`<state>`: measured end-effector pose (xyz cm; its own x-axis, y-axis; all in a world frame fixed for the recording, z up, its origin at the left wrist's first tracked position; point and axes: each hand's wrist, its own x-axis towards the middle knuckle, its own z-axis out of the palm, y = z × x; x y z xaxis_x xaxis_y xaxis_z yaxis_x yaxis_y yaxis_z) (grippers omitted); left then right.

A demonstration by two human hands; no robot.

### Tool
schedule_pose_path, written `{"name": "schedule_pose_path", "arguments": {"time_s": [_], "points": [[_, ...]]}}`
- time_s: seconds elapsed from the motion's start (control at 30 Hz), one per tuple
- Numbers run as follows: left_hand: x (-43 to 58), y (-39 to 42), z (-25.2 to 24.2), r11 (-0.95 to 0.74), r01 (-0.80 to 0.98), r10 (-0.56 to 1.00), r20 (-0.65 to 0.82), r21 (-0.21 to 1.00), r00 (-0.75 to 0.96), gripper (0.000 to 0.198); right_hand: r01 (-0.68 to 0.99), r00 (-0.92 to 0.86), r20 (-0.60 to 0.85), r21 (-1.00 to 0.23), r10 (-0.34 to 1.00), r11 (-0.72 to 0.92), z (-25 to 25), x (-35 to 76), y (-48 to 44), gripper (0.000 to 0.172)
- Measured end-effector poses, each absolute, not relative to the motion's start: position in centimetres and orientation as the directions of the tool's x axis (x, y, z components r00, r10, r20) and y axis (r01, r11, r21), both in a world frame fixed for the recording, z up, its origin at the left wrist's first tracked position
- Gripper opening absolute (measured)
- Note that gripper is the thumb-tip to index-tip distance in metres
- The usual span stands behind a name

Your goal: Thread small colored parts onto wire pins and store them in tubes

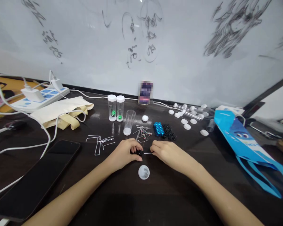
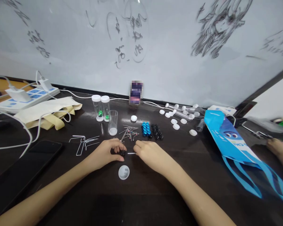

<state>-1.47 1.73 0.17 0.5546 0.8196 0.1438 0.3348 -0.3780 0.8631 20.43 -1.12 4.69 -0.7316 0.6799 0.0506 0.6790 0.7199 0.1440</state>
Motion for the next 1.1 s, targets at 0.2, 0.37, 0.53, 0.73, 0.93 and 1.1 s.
{"name": "schedule_pose_path", "arguments": {"time_s": [0.2,0.37,0.53,0.73,0.93,1.1], "points": [[-1.6,2.0,0.0,-0.382,0.323,0.799,0.133,0.866,0.587,0.035,0.713,-0.694,0.086,0.22,0.715,0.666,3.5,20.0,-1.0,0.011],[-1.5,1.7,0.1,-0.399,0.344,0.808,0.147,0.85,0.571,0.029,0.777,-0.518,0.234,-0.273,0.823,0.567,3.3,20.7,0.1,0.01],[-1.2,1.3,0.2,-0.416,0.351,0.819,0.178,0.839,0.546,0.016,0.661,-0.313,0.332,-0.596,0.89,0.455,3.2,21.4,0.7,0.01],[-1.0,1.2,0.2,-0.415,0.347,0.822,0.184,0.841,0.539,0.01,0.651,-0.154,0.397,-0.648,0.905,0.396,4.1,23.0,1.6,0.015],[-1.0,1.2,0.0,-0.455,0.36,0.809,0.209,0.815,0.55,0.016,0.659,-0.022,0.481,-0.652,0.877,0.374,4.4,24.1,2.2,0.013],[-1.1,1.2,0.1,-0.463,0.373,0.805,0.206,0.804,0.556,0.017,0.523,-0.167,0.443,-0.717,0.881,0.461,5.3,22.6,0.8,0.012]]}}
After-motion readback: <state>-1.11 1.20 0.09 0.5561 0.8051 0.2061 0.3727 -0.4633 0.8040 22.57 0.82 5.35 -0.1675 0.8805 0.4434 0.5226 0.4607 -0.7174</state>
